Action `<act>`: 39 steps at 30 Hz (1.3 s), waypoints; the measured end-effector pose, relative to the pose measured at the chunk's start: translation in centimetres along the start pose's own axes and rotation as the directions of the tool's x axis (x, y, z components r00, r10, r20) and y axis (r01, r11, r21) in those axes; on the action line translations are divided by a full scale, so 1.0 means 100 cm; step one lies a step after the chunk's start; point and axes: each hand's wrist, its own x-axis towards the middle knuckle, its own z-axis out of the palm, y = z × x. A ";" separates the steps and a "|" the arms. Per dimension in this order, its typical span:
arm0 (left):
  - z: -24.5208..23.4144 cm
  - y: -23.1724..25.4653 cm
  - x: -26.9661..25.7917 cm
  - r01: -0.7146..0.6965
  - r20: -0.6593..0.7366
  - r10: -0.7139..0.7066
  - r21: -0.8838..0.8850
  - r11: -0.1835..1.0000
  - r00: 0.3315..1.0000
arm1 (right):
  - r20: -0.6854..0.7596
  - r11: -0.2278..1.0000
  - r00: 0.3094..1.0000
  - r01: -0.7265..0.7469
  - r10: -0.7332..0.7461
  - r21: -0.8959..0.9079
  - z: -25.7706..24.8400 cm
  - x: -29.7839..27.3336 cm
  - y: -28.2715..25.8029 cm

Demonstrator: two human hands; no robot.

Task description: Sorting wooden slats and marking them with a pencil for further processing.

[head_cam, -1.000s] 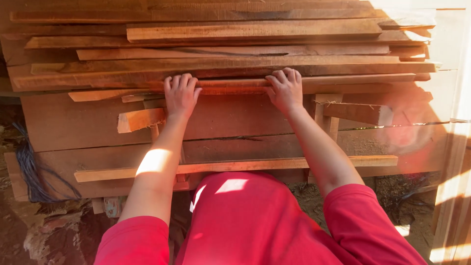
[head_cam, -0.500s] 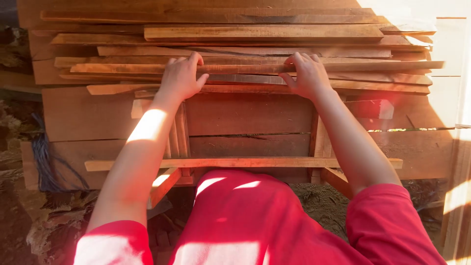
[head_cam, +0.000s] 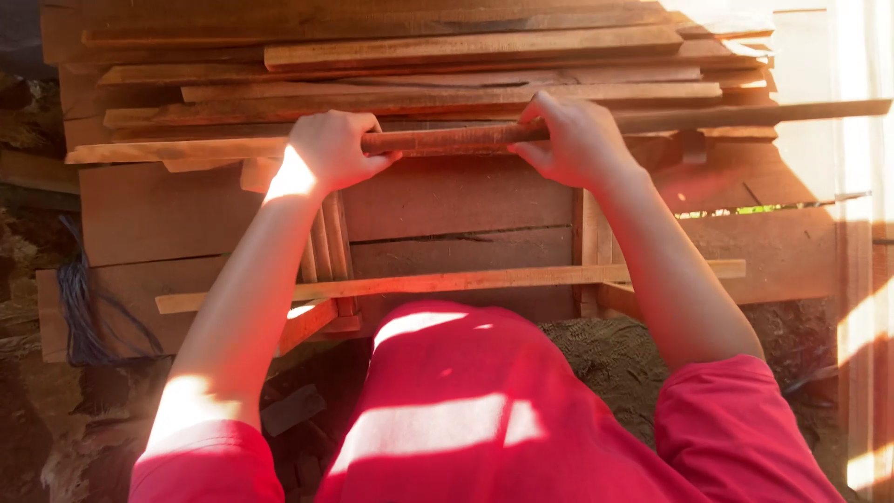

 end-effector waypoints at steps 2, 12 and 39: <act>-0.023 0.017 -0.014 0.052 0.098 -0.051 -0.010 0.999 0.994 | -0.010 1.000 1.000 0.002 -0.002 0.026 -0.011 -0.012 -0.013; 0.015 0.021 -0.057 0.351 0.588 -0.224 -0.110 0.930 0.777 | 0.354 0.958 0.917 -0.247 0.183 0.144 0.079 -0.055 -0.015; 0.291 0.037 -0.149 -0.123 0.308 0.184 -0.207 0.971 0.934 | 0.343 0.929 0.905 -0.326 0.253 0.177 0.254 -0.046 0.011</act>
